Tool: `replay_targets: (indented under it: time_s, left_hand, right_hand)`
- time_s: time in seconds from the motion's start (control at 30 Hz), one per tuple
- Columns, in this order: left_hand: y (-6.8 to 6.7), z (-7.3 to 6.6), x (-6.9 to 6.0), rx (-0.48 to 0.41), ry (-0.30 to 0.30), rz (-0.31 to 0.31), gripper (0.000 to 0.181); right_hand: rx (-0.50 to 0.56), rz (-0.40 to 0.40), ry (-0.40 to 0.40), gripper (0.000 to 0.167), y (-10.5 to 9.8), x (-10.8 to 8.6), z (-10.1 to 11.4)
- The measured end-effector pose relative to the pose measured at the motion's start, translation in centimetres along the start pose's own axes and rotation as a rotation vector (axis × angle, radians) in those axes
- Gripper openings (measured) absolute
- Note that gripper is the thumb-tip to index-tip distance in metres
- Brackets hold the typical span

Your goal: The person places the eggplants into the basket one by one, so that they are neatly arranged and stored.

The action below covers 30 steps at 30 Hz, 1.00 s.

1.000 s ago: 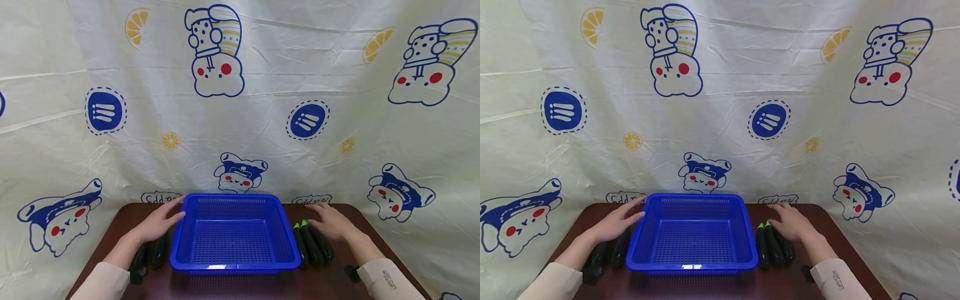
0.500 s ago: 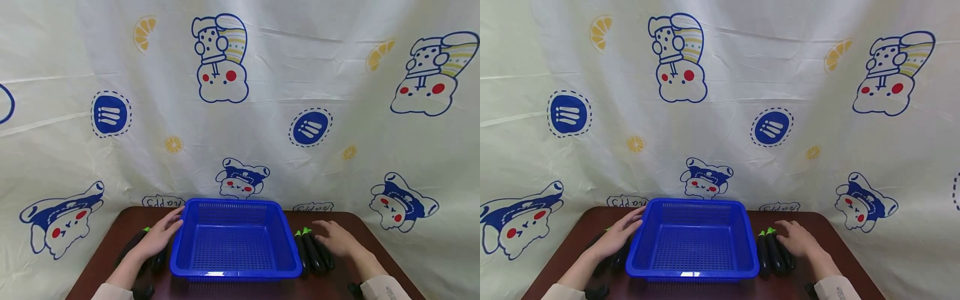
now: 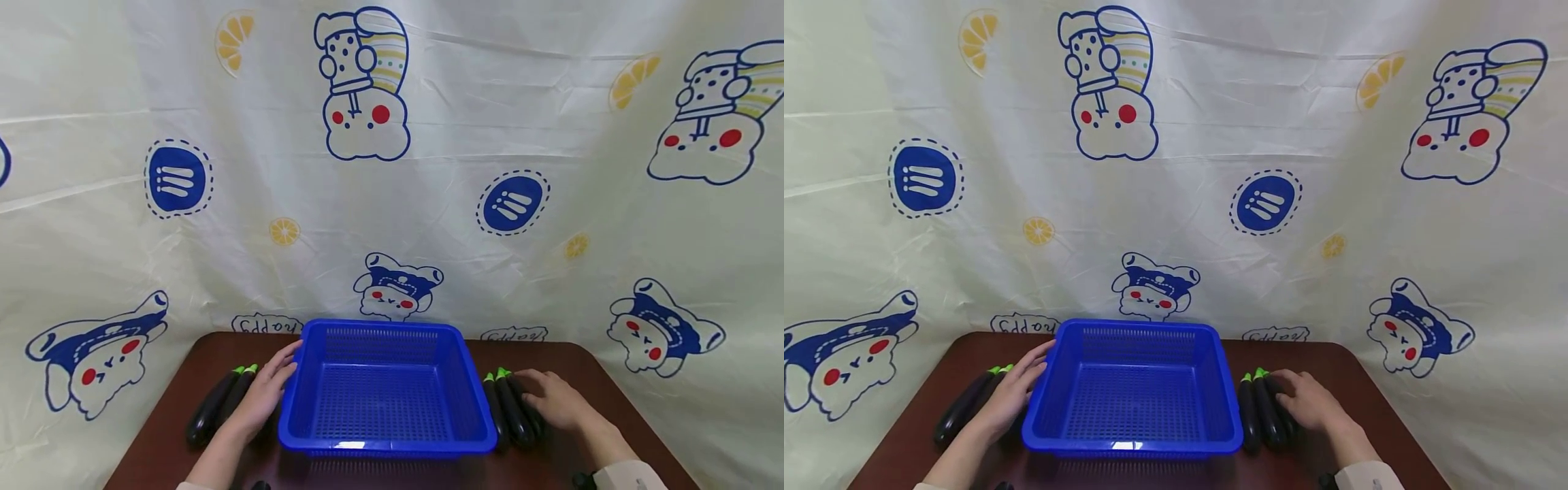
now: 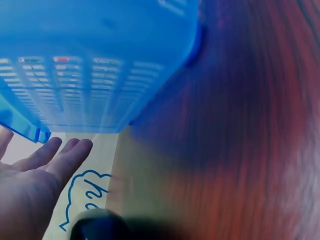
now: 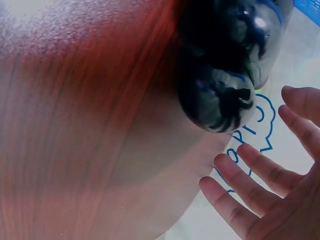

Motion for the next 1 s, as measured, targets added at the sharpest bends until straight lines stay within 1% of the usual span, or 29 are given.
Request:
replay_targets:
  time_s: [0.13, 0.3, 0.37, 0.67, 0.83, 1.0]
  left_hand:
    - [0.0, -0.1, -0.2, -0.066, -0.001, -0.004, 0.047]
    - [0.4, 0.4, -0.5, -0.194, -0.045, 0.035, 0.052]
    - [0.6, 0.6, -0.5, -0.227, -0.059, 0.048, 0.054]
    - [1.4, 1.5, -0.4, -0.234, -0.057, 0.037, 0.054]
    - [1.9, 2.0, -0.2, -0.241, -0.050, 0.047, 0.053]
    - [1.8, 2.3, 0.0, -0.255, -0.050, 0.054, 0.054]
  right_hand:
    - [0.009, -0.004, 0.009, 0.044, 0.2, 0.3, 0.2]
    - [0.019, 0.005, 0.025, 0.041, 0.7, 0.7, 0.2]
    - [0.025, 0.013, 0.025, 0.041, 1.0, 0.9, 0.0]
    - [0.051, 0.022, -0.002, 0.039, 1.9, 1.0, -1.0]
    - [0.054, 0.045, 0.024, 0.039, 2.2, 0.8, -1.3]
    - [0.055, 0.047, 0.028, 0.040, 2.2, 1.0, -1.1]
Point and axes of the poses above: each hand's wrist, its own x-axis towards the middle knuckle, its own y-axis out of the palm, z = x × y, the point moved 4 cm from there along x, towards the middle knuckle, and after that the axes turned 9 degrees about -y, right-handed, at the moved point
